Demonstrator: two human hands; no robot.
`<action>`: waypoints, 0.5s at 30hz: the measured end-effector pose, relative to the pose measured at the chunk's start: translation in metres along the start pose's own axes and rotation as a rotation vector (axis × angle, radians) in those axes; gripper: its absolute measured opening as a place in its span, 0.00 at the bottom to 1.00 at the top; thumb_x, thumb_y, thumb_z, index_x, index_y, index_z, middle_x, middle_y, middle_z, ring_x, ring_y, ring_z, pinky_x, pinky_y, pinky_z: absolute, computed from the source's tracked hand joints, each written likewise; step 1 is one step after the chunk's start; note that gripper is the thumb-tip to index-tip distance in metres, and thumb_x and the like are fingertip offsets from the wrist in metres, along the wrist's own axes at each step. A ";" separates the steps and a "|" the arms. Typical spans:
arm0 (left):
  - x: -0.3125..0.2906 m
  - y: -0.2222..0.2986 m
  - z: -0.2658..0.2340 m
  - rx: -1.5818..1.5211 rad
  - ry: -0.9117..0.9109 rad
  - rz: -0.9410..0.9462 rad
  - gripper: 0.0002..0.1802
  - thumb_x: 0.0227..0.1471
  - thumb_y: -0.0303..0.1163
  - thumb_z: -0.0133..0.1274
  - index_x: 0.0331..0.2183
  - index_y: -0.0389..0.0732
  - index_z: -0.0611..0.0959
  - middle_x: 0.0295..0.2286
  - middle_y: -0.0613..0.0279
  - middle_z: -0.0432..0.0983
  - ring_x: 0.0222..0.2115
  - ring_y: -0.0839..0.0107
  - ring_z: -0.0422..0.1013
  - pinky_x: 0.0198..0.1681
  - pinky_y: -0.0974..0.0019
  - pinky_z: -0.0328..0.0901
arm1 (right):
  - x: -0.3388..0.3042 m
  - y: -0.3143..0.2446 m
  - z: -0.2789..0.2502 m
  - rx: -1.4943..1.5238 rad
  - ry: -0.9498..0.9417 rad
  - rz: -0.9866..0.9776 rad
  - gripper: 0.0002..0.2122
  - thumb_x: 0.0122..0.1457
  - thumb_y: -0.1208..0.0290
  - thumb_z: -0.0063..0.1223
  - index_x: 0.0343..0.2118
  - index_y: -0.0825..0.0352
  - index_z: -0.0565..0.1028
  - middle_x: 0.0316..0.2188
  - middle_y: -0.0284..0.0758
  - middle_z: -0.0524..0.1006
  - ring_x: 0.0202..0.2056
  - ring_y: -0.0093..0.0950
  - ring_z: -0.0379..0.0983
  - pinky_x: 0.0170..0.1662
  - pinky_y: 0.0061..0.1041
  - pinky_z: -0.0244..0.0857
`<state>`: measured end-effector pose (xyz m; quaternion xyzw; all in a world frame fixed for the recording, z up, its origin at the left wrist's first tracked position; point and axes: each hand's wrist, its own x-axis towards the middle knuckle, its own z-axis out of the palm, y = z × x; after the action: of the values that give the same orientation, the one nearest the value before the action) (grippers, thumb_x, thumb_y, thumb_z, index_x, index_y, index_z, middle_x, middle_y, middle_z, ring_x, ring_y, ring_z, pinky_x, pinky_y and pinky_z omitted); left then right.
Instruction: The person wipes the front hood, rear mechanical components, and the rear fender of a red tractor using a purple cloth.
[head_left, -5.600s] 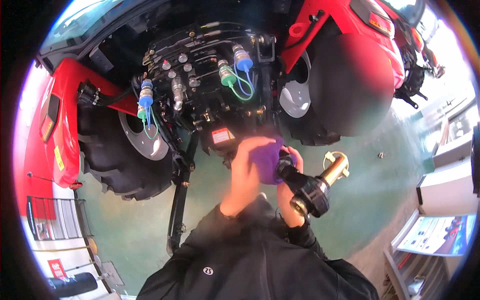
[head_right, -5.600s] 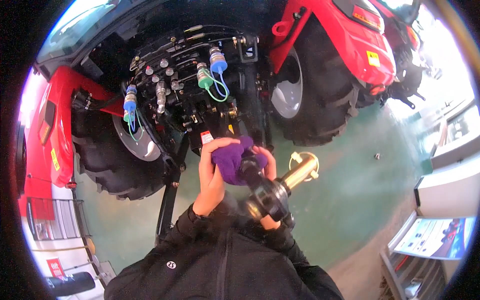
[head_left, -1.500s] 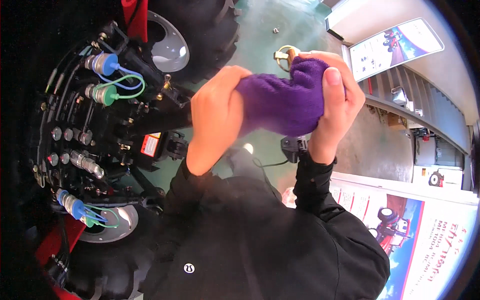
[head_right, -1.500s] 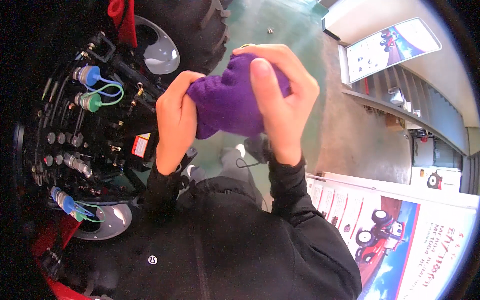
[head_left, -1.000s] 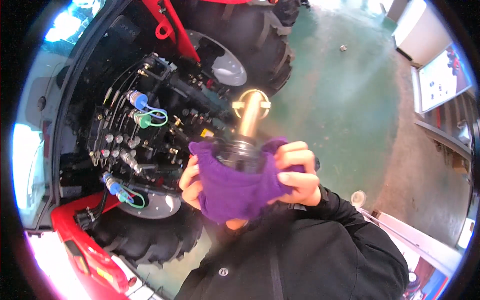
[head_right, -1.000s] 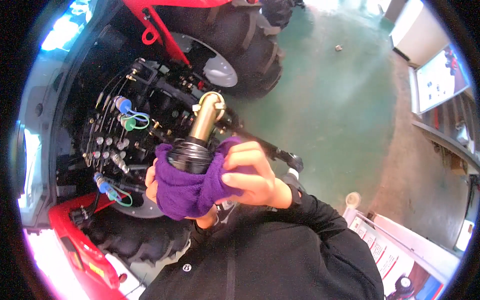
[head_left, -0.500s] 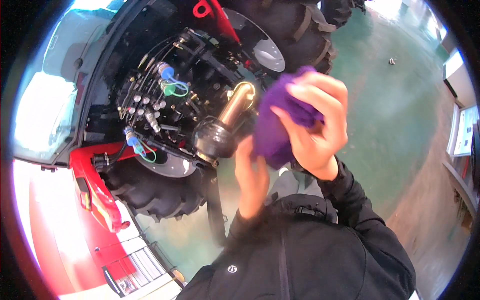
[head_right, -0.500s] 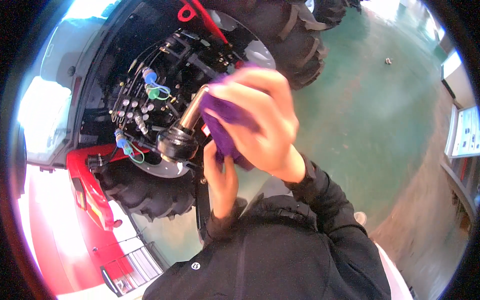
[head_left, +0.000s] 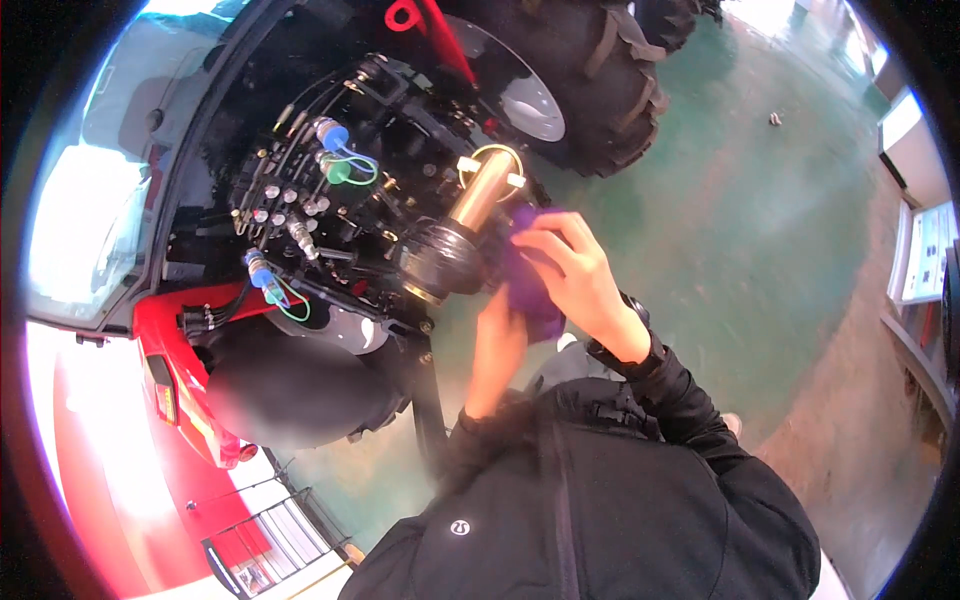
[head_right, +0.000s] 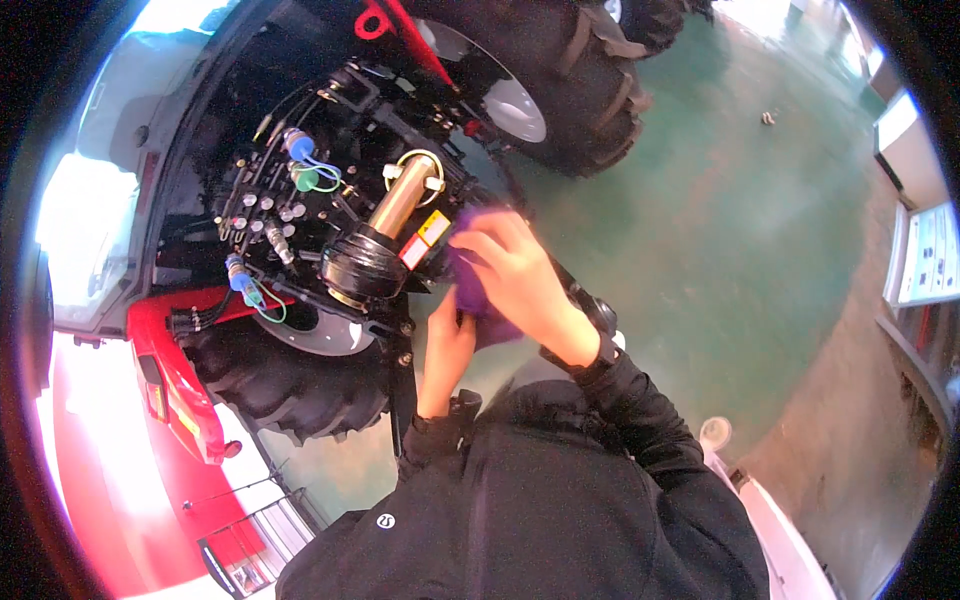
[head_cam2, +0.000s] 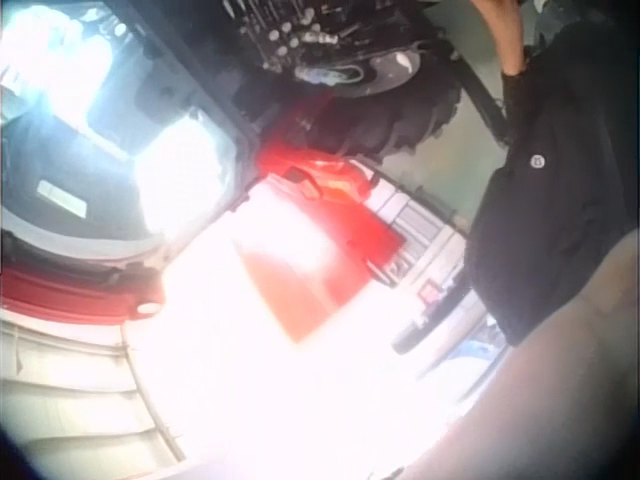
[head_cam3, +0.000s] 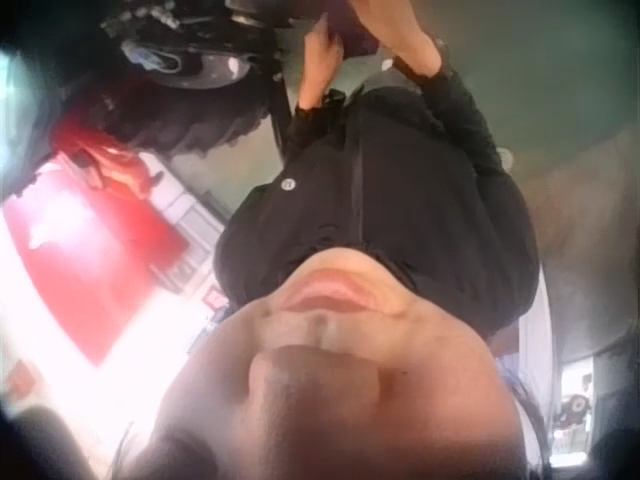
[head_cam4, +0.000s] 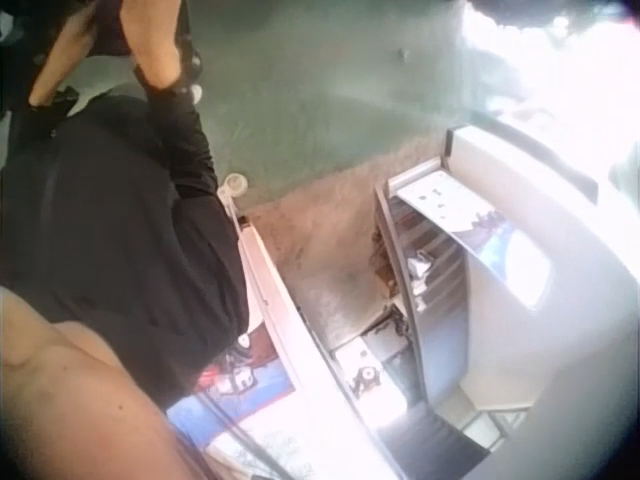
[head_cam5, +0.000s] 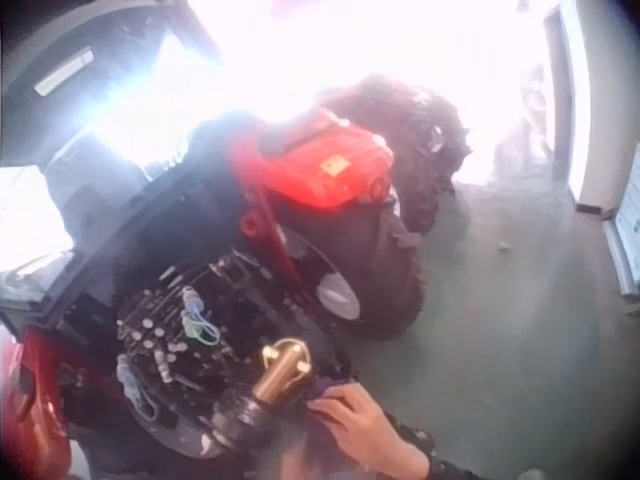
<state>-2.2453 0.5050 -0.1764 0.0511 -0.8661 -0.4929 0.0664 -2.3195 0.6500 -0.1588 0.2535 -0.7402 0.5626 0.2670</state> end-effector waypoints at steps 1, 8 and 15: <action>-0.003 -0.008 -0.003 0.152 -0.119 0.072 0.16 0.53 0.18 0.44 0.45 0.30 0.74 0.36 0.41 0.76 0.39 0.57 0.74 0.44 0.61 0.66 | -0.019 0.008 -0.005 -0.009 -0.003 0.090 0.11 0.49 0.82 0.60 0.36 0.65 0.78 0.37 0.37 0.73 0.39 0.36 0.72 0.41 0.29 0.68; -0.012 -0.019 -0.005 -0.048 -0.749 0.003 0.10 0.58 0.23 0.43 0.43 0.37 0.72 0.31 0.46 0.74 0.35 0.56 0.74 0.42 0.61 0.66 | -0.100 0.010 -0.090 -0.180 0.218 0.597 0.09 0.54 0.82 0.55 0.39 0.68 0.77 0.37 0.38 0.76 0.40 0.30 0.74 0.44 0.25 0.68; 0.016 -0.038 0.033 0.103 -0.922 -0.063 0.15 0.60 0.36 0.42 0.45 0.38 0.69 0.35 0.35 0.73 0.40 0.39 0.70 0.42 0.52 0.64 | -0.102 0.050 -0.069 -0.446 -0.130 0.485 0.26 0.55 0.62 0.58 0.54 0.71 0.66 0.53 0.51 0.65 0.54 0.46 0.63 0.58 0.37 0.58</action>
<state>-2.2662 0.5114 -0.2249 -0.1438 -0.8265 -0.4223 -0.3433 -2.2715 0.7367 -0.2471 0.0404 -0.8994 0.4165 0.1265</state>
